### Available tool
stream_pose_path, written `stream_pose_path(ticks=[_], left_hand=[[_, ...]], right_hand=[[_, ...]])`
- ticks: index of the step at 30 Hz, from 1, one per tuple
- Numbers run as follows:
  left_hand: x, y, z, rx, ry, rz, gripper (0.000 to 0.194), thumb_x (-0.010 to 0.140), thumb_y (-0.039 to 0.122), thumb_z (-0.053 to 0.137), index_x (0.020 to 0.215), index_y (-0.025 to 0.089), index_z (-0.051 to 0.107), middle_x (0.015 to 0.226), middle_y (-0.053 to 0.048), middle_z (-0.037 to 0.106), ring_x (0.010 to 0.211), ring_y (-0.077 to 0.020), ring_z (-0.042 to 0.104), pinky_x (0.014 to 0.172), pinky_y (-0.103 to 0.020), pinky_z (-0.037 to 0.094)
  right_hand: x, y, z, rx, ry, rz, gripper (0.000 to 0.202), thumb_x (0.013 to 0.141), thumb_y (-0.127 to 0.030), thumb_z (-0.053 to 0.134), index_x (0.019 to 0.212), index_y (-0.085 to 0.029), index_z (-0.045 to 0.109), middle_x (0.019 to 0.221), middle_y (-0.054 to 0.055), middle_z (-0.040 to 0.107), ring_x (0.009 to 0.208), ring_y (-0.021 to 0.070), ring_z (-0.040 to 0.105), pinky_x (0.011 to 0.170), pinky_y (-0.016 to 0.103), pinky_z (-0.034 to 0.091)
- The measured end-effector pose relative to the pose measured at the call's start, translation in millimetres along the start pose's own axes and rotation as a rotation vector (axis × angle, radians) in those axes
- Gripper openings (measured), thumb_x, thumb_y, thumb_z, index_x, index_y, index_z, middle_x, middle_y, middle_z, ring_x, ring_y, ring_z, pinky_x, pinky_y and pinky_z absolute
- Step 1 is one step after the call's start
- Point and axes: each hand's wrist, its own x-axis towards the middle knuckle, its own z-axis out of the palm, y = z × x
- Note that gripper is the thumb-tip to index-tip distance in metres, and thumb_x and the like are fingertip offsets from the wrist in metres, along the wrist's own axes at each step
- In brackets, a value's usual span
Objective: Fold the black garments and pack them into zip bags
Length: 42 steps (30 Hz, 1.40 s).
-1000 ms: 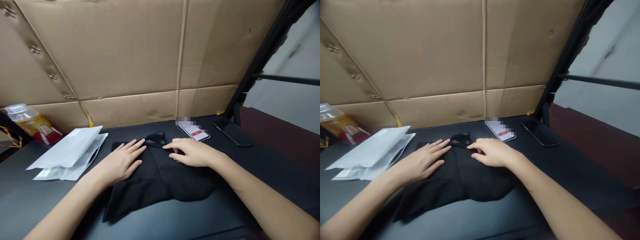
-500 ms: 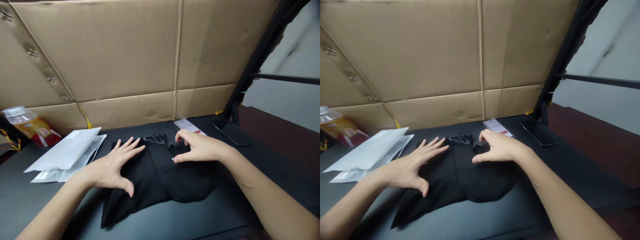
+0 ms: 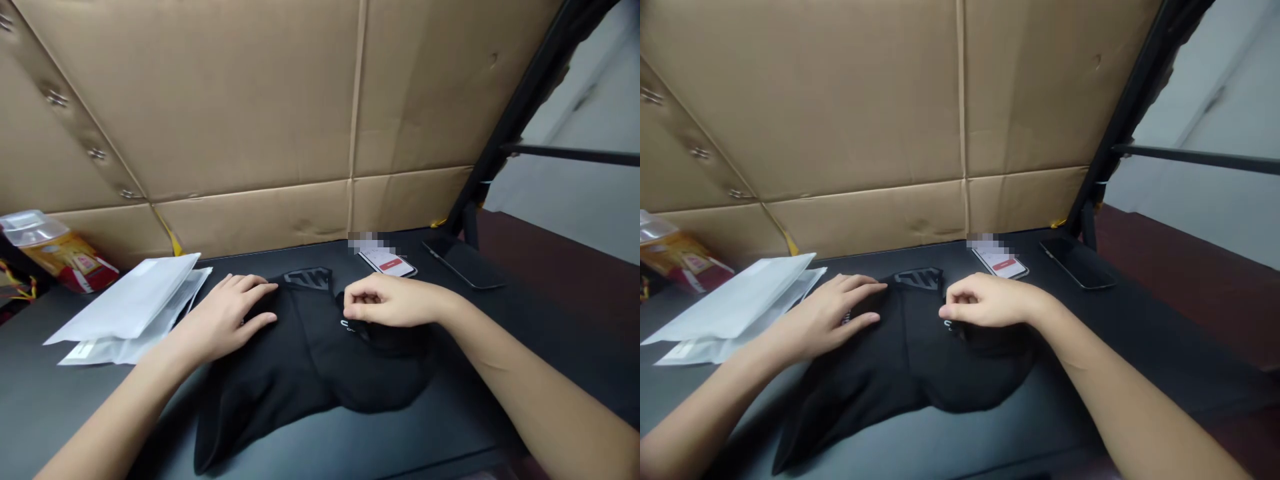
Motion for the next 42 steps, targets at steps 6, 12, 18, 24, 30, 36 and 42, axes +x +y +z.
stream_pose_path(ticks=[6, 12, 18, 24, 30, 36, 42], left_hand=[[-3.1, -19.2, 21.7, 0.096, -0.009, -0.129, 0.064, 0.104, 0.059, 0.049, 0.157, 0.024, 0.054, 0.159, -0.014, 0.057, 0.144, -0.0408, 0.055, 0.119, -0.066, 0.039], [-3.7, -17.6, 19.4, 0.047, 0.005, -0.07, 0.061, 0.105, 0.058, 0.05, 0.156, 0.025, 0.055, 0.155, -0.013, 0.061, 0.139, -0.0368, 0.059, 0.117, -0.059, 0.043], [1.9, -3.2, 5.1, 0.019, 0.092, 0.017, 0.042, 0.108, 0.039, 0.049, 0.143, 0.023, 0.066, 0.125, -0.011, 0.076, 0.115, -0.0307, 0.07, 0.103, -0.048, 0.053], [2.3, -14.8, 18.3, 0.138, 0.117, -0.018, 0.042, 0.104, 0.023, 0.047, 0.141, 0.02, 0.066, 0.128, -0.013, 0.075, 0.112, -0.0337, 0.07, 0.098, -0.051, 0.052], [3.3, -13.0, 0.1, 0.221, 0.179, -0.005, 0.031, 0.103, 0.025, 0.052, 0.128, 0.021, 0.07, 0.114, -0.011, 0.074, 0.102, -0.0308, 0.066, 0.092, -0.046, 0.05], [-8.2, 2.3, -37.1, 0.094, -0.053, 0.167, 0.024, 0.103, 0.043, 0.057, 0.104, 0.03, 0.078, 0.094, -0.004, 0.074, 0.088, -0.0244, 0.068, 0.081, -0.037, 0.047], [-10.0, 8.4, -38.6, -0.142, -0.264, 0.059, 0.032, 0.105, 0.05, 0.053, 0.099, 0.029, 0.077, 0.09, -0.002, 0.078, 0.08, -0.0213, 0.072, 0.071, -0.031, 0.05]], right_hand=[[5.7, 2.1, 4.5, 0.259, -0.09, -0.027, 0.029, 0.098, -0.044, 0.065, 0.106, -0.017, 0.072, 0.09, 0.005, 0.075, 0.077, 0.0163, 0.068, 0.072, 0.028, 0.055], [9.9, 9.6, 8.9, 0.294, -0.243, 0.016, 0.029, 0.093, -0.047, 0.072, 0.098, -0.018, 0.07, 0.086, 0.004, 0.076, 0.07, 0.0143, 0.071, 0.062, 0.024, 0.054], [12.6, 10.3, 8.9, 0.183, 0.034, -0.025, 0.032, 0.102, -0.051, 0.061, 0.108, -0.02, 0.069, 0.081, 0.002, 0.075, 0.058, 0.0124, 0.065, 0.054, 0.024, 0.05], [34.9, 30.6, 32.8, -0.281, 0.513, -0.209, 0.048, 0.104, -0.034, 0.059, 0.151, -0.028, 0.059, 0.16, 0.011, 0.056, 0.137, 0.0309, 0.06, 0.113, 0.052, 0.051], [39.5, 31.9, 31.9, -0.296, 0.586, -0.256, 0.034, 0.101, -0.02, 0.059, 0.134, -0.023, 0.069, 0.133, 0.011, 0.073, 0.126, 0.0283, 0.066, 0.111, 0.05, 0.052], [16.8, 2.0, 23.3, -0.298, 0.412, -0.439, 0.015, 0.098, -0.022, 0.067, 0.108, -0.023, 0.078, 0.106, 0.005, 0.074, 0.102, 0.0219, 0.068, 0.093, 0.036, 0.053], [14.8, -7.2, 18.3, -0.198, 0.146, -0.311, 0.03, 0.105, -0.041, 0.062, 0.094, -0.021, 0.08, 0.1, 0.005, 0.074, 0.087, 0.0186, 0.069, 0.082, 0.031, 0.052]])
